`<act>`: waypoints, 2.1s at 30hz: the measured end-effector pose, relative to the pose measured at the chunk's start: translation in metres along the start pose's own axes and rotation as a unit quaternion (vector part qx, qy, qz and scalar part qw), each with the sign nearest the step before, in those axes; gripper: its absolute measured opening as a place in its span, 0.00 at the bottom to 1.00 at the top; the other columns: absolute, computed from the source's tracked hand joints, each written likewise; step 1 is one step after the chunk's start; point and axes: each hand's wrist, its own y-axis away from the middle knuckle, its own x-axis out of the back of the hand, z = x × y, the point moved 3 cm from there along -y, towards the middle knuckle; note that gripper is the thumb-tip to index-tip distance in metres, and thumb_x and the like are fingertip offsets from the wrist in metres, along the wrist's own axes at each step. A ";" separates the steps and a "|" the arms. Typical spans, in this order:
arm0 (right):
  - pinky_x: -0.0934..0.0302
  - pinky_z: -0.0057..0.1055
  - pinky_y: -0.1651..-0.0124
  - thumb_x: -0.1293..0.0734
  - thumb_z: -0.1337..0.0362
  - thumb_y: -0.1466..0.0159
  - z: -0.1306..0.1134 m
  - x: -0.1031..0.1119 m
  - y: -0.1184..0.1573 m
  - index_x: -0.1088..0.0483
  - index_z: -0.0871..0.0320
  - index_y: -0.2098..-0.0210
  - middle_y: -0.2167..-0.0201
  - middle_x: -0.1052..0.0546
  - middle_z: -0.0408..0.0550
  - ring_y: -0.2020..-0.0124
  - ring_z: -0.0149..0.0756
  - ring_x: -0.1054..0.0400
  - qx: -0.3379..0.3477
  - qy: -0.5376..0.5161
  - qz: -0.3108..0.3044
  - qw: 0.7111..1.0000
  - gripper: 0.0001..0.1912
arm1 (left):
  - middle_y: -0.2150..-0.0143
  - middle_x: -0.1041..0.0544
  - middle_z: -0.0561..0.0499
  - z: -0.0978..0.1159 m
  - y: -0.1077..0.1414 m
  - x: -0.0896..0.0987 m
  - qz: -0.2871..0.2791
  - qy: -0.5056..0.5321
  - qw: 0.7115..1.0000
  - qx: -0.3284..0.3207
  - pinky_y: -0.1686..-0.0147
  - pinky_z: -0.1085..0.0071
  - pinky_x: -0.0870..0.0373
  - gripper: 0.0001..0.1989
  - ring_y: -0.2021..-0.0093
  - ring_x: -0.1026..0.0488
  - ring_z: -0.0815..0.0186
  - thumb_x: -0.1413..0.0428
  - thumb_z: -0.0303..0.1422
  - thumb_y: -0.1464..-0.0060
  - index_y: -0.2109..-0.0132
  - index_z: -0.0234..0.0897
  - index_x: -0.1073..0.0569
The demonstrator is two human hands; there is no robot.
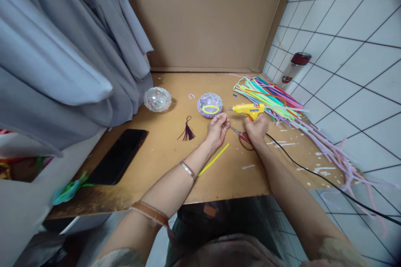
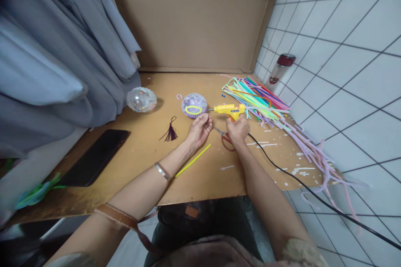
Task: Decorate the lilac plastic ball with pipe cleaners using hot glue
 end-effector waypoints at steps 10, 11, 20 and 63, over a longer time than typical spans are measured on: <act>0.35 0.46 0.52 0.37 0.55 0.42 -0.004 0.001 0.002 0.28 0.63 0.51 0.58 0.20 0.62 0.56 0.56 0.26 0.017 0.008 -0.042 0.999 0.24 | 0.74 0.25 0.57 0.000 0.000 0.001 -0.002 -0.011 1.000 0.001 0.64 0.78 0.32 0.09 0.72 0.28 0.77 0.32 0.25 0.52 0.67 0.35 0.26; 0.35 0.46 0.52 0.37 0.55 0.42 -0.004 0.001 0.002 0.28 0.63 0.50 0.57 0.20 0.62 0.56 0.56 0.26 0.013 0.011 -0.040 0.999 0.25 | 0.74 0.25 0.57 0.000 0.000 0.000 -0.002 -0.011 1.000 0.000 0.64 0.78 0.32 0.09 0.72 0.28 0.77 0.32 0.25 0.52 0.67 0.35 0.26; 0.35 0.44 0.56 0.36 0.54 0.41 0.003 0.003 -0.006 0.27 0.64 0.51 0.59 0.20 0.64 0.57 0.57 0.26 0.005 0.064 -0.066 0.996 0.24 | 0.74 0.25 0.57 -0.001 0.002 -0.001 0.004 -0.007 1.000 -0.003 0.65 0.78 0.33 0.10 0.72 0.29 0.77 0.32 0.25 0.53 0.68 0.34 0.27; 0.39 0.42 0.39 0.32 0.53 0.39 -0.101 -0.075 -0.051 0.24 0.57 0.50 0.50 0.21 0.54 0.47 0.42 0.31 0.281 -0.257 -0.238 0.893 0.22 | 0.72 0.26 0.55 0.006 -0.006 0.016 0.096 -0.111 0.960 -0.240 0.58 0.73 0.35 0.07 0.67 0.31 0.70 0.33 0.29 0.51 0.72 0.36 0.25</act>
